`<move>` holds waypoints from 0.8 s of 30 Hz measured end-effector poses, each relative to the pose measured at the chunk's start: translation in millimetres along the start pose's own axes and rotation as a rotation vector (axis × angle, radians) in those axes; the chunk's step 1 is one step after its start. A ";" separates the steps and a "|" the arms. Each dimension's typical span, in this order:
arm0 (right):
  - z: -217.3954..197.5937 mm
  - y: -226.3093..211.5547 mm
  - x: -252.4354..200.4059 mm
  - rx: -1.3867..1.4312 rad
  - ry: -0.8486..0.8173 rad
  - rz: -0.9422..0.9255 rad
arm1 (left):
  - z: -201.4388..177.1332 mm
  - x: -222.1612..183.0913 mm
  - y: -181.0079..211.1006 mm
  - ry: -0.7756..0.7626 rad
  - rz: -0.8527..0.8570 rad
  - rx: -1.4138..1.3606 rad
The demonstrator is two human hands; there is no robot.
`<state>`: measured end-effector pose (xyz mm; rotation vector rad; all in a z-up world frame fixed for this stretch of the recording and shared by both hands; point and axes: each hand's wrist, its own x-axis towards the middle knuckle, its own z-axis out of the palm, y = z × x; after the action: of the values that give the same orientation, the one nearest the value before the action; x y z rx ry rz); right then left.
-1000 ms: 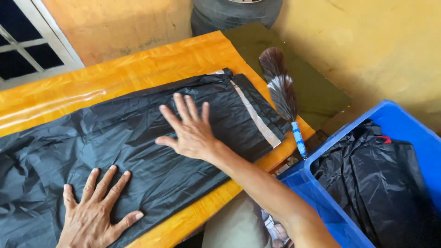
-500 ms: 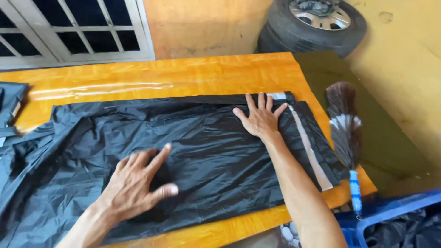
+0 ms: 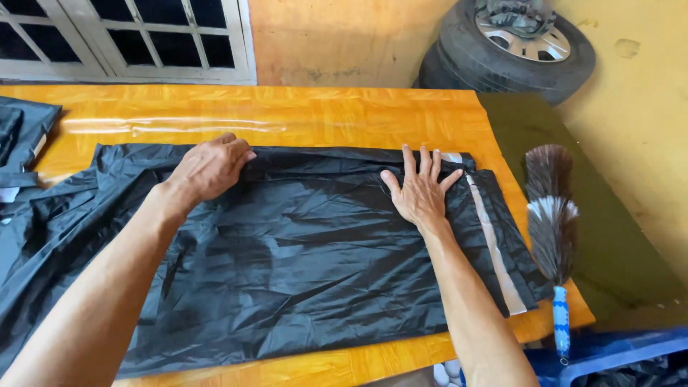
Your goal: Cleaning a large black plastic cover with a duster and then folding it neatly on a table.
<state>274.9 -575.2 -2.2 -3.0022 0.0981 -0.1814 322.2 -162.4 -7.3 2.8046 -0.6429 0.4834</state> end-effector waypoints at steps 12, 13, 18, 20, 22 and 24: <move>54.1 32.0 16.9 0.062 0.416 -0.097 | 29.3 1.5 -23.0 -0.165 -0.226 -0.197; 56.0 33.9 16.8 0.075 0.424 -0.096 | 33.4 4.5 -24.7 -0.215 -0.273 -0.186; 48.8 32.3 16.3 0.087 0.472 -0.127 | 29.8 15.7 -4.6 -0.224 -0.287 0.099; 46.8 28.5 10.2 0.093 0.469 -0.148 | 20.8 8.3 10.2 -0.211 -0.280 0.129; 41.5 23.7 8.9 0.054 0.540 -0.248 | -1.8 6.4 28.3 -0.143 -0.227 -0.030; 46.1 27.8 10.5 0.058 0.582 -0.263 | -4.7 4.5 26.6 -0.104 -0.192 -0.108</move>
<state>289.5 -597.6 -50.2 -2.7911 -0.2417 -1.0546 312.7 -186.1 2.4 2.7660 -0.3998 0.2600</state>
